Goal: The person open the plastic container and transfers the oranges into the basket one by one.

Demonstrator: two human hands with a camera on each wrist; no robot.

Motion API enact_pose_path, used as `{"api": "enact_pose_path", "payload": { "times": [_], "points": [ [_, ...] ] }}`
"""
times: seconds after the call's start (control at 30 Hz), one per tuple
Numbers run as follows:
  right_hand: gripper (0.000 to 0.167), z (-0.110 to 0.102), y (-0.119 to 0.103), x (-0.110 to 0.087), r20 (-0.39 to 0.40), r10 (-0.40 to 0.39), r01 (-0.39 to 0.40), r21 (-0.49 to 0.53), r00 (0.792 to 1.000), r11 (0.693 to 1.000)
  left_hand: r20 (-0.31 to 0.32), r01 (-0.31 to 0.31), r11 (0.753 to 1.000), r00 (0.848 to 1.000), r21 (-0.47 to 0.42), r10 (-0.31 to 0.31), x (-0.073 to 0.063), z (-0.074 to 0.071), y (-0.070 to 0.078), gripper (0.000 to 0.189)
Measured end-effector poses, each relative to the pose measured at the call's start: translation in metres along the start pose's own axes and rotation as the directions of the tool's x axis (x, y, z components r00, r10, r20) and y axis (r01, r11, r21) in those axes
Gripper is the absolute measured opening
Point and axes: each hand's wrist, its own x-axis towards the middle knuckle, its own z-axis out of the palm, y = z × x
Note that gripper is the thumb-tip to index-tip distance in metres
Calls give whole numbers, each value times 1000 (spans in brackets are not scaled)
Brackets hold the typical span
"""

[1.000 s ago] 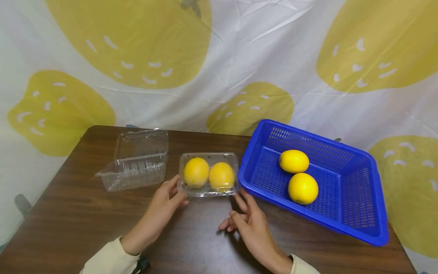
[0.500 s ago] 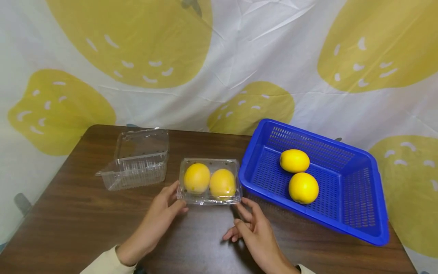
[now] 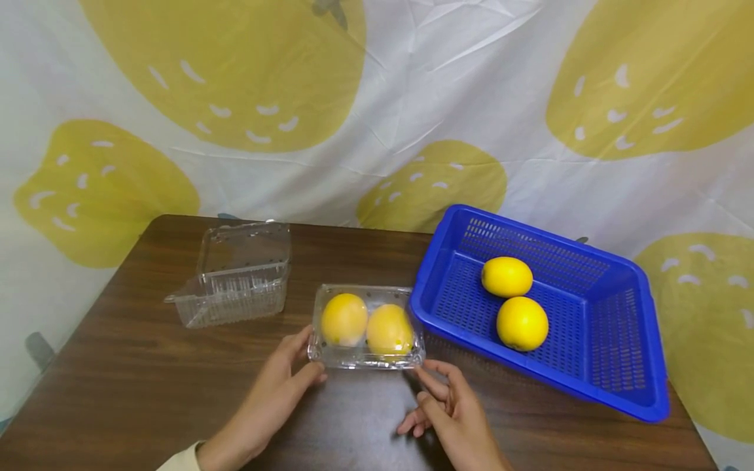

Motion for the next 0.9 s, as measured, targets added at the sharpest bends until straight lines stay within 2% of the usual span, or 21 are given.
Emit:
{"api": "enact_pose_path", "payload": {
  "times": [0.2, 0.43, 0.6, 0.9],
  "points": [
    [44, -3, 3, -4, 25, -42, 42, 9, 999, 999, -20, -28, 999, 999, 27, 28, -5, 2, -1, 74],
    [42, -2, 10, -9, 33, -55, 54, 43, 998, 998, -29, -1, 999, 1000, 34, 2, -11, 1, -2, 72],
    [42, -1, 16, -13, 23, -93, 92, 53, 995, 994, -39, -34, 999, 999, 38, 35, -15, 1, -5, 71],
    [50, 1, 19, -17, -4, -69, 69, 63, 998, 996, -53, -38, 992, 998, 117, 45, -21, 0, -8, 72]
  ]
}}
